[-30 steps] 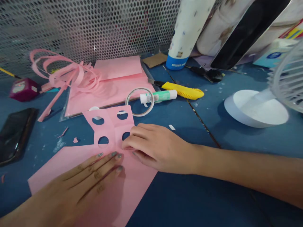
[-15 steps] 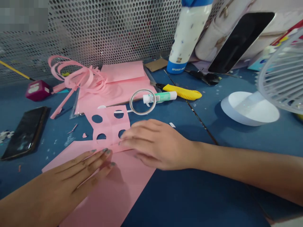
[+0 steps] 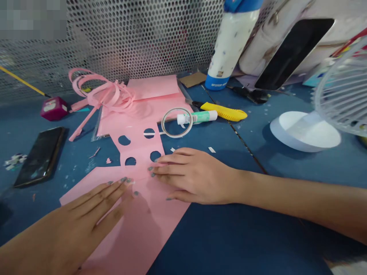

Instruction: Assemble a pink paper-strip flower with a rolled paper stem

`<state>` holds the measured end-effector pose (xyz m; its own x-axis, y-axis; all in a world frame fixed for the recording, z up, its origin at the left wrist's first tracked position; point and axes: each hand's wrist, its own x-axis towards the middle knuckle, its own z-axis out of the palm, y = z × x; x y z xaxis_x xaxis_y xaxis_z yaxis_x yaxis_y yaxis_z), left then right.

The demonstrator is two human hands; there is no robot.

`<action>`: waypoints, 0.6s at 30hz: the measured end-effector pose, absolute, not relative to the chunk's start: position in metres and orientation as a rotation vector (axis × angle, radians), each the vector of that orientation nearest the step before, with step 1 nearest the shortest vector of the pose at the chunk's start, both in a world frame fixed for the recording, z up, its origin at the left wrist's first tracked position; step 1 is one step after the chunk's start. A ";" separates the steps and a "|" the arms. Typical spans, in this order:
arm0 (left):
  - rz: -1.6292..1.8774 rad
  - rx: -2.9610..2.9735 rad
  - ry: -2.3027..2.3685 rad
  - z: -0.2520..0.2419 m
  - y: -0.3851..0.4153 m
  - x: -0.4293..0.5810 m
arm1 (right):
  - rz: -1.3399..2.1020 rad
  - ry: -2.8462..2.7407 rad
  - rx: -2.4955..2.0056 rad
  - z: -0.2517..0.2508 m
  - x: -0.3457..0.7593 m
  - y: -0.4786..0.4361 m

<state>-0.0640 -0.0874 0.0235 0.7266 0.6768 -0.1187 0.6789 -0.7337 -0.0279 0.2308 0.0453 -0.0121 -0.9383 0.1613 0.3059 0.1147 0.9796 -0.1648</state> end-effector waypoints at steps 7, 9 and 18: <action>-0.091 3.110 1.198 0.040 -0.086 -0.074 | 0.183 -2.728 -0.160 -0.011 0.231 0.049; -0.142 3.177 1.107 0.045 -0.080 -0.075 | 0.177 -2.733 -0.148 -0.011 0.231 0.050; -0.269 3.237 1.387 0.053 -0.039 -0.088 | 0.249 -2.718 -0.133 -0.012 0.231 0.050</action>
